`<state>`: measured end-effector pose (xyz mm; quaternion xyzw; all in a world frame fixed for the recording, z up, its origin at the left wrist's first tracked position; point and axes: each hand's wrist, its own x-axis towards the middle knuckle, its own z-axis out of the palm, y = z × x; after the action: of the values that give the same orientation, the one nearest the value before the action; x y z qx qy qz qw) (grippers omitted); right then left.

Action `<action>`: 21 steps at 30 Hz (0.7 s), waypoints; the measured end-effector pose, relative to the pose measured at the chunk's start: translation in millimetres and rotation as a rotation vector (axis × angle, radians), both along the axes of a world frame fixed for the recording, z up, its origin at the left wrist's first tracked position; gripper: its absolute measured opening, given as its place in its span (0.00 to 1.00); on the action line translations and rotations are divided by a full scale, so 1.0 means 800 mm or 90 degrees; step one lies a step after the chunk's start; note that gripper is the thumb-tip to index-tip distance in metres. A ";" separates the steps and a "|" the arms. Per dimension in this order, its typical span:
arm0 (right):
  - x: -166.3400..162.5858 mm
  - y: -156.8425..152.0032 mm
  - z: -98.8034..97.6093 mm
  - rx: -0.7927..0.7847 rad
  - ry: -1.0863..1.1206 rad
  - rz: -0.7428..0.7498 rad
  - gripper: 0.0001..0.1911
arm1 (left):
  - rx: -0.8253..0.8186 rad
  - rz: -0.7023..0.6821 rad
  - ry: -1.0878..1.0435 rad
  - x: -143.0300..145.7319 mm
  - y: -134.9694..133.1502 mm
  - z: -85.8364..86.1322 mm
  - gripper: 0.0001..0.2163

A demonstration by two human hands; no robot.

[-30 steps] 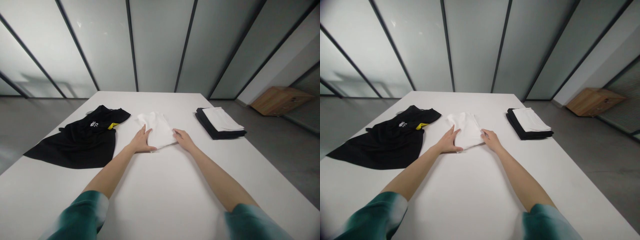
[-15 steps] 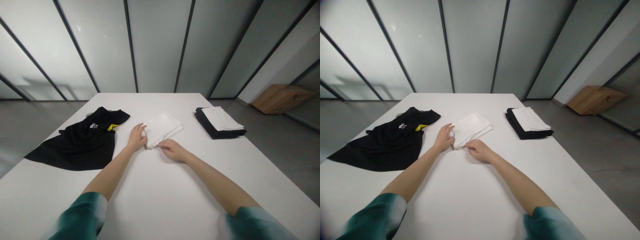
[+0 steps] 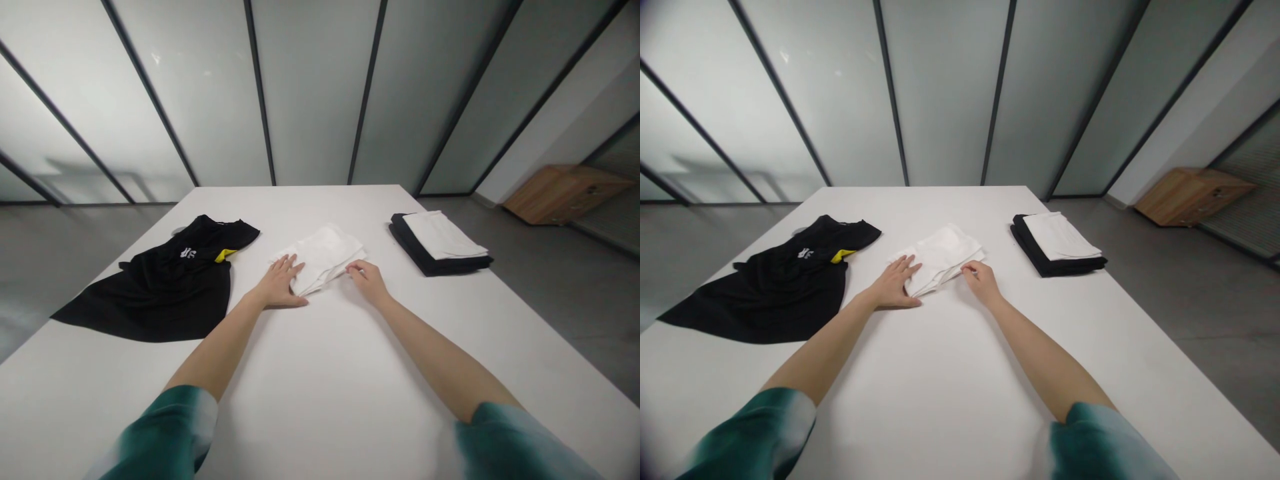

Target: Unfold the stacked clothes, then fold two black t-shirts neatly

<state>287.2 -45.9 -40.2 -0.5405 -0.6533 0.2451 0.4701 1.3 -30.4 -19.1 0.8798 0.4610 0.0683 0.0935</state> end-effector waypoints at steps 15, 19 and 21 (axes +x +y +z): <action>-0.004 -0.002 0.001 0.099 -0.183 0.081 0.09 | 0.069 0.036 -0.172 0.007 0.007 -0.004 0.15; -0.013 -0.008 0.007 0.195 -0.286 0.153 0.08 | -0.015 0.176 -0.406 0.016 0.007 -0.002 0.14; -0.018 -0.012 0.008 0.220 -0.314 0.166 0.11 | -0.117 0.227 -0.603 0.019 0.009 0.000 0.17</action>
<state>273.1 -55.2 -33.9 -0.4078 -0.8431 0.0504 0.3469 16.5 -23.0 -19.2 0.6484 0.5149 0.4333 0.3559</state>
